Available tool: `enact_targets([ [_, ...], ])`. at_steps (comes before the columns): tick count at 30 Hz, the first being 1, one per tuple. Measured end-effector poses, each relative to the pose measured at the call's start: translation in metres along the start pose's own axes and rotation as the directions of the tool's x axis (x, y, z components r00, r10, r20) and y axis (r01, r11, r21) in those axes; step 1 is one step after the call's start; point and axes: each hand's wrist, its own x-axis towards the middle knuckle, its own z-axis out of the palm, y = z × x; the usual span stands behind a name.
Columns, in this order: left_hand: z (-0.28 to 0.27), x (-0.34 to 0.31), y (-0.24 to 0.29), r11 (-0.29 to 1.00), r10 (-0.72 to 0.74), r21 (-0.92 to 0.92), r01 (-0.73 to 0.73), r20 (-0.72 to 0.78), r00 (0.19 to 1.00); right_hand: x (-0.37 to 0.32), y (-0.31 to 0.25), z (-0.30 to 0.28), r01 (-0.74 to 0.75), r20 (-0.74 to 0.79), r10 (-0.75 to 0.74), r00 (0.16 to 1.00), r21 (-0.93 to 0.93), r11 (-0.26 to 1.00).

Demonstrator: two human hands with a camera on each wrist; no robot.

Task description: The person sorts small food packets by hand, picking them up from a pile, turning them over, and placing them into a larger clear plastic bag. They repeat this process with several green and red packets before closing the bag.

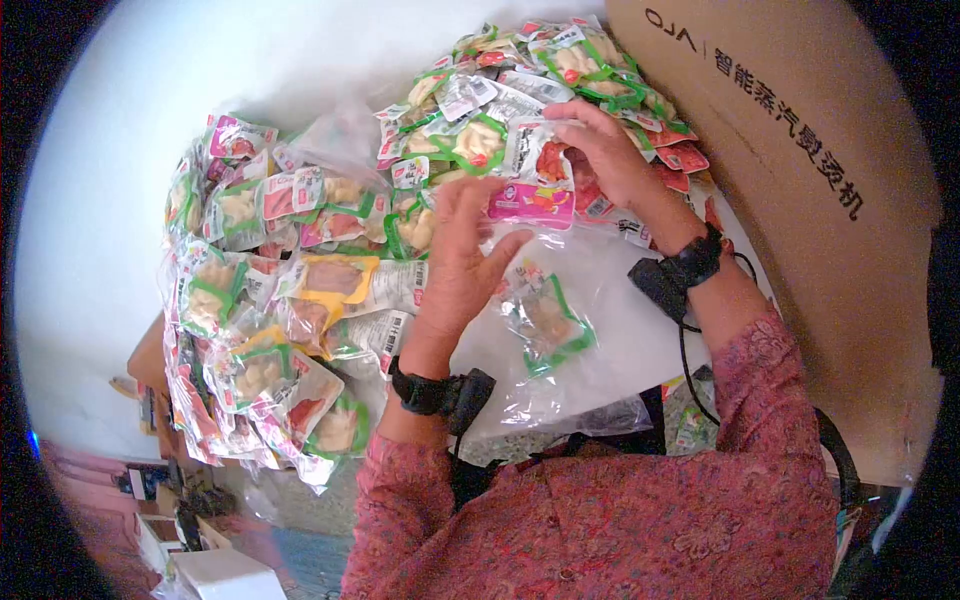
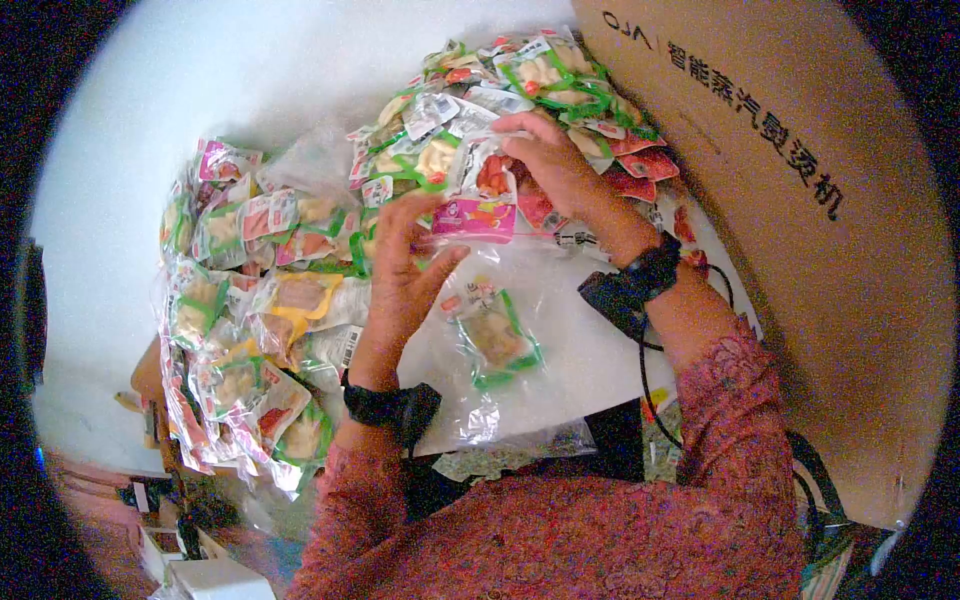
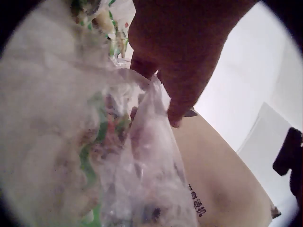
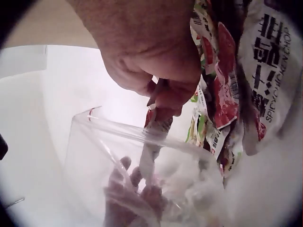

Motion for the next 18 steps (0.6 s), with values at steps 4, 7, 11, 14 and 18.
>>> enact_targets([
  [4,0.002,-0.001,-0.008,0.973,0.074,0.208,-0.102,0.134,0.988,0.0,0.006,0.002,-0.062,0.058,0.064,0.996,-0.028,0.998],
  [7,0.004,0.001,-0.011,0.993,-0.119,-0.002,0.12,0.098,0.988,-0.004,0.005,0.005,-0.078,0.234,0.092,0.968,-0.069,0.995],
  [11,0.006,0.007,-0.002,0.995,-0.03,0.094,0.021,0.09,0.995,-0.017,0.0,0.009,-0.143,0.557,0.223,0.8,-0.185,0.972],
  [14,0.012,0.006,0.006,0.993,-0.107,0.062,0.097,0.175,0.979,-0.015,0.017,0.004,0.058,0.73,0.199,0.654,-0.311,0.949],
  [18,0.028,-0.001,-0.006,0.995,-0.101,-0.024,0.102,0.047,0.994,-0.007,0.026,-0.009,0.442,0.902,0.042,0.43,-0.252,0.861],
])
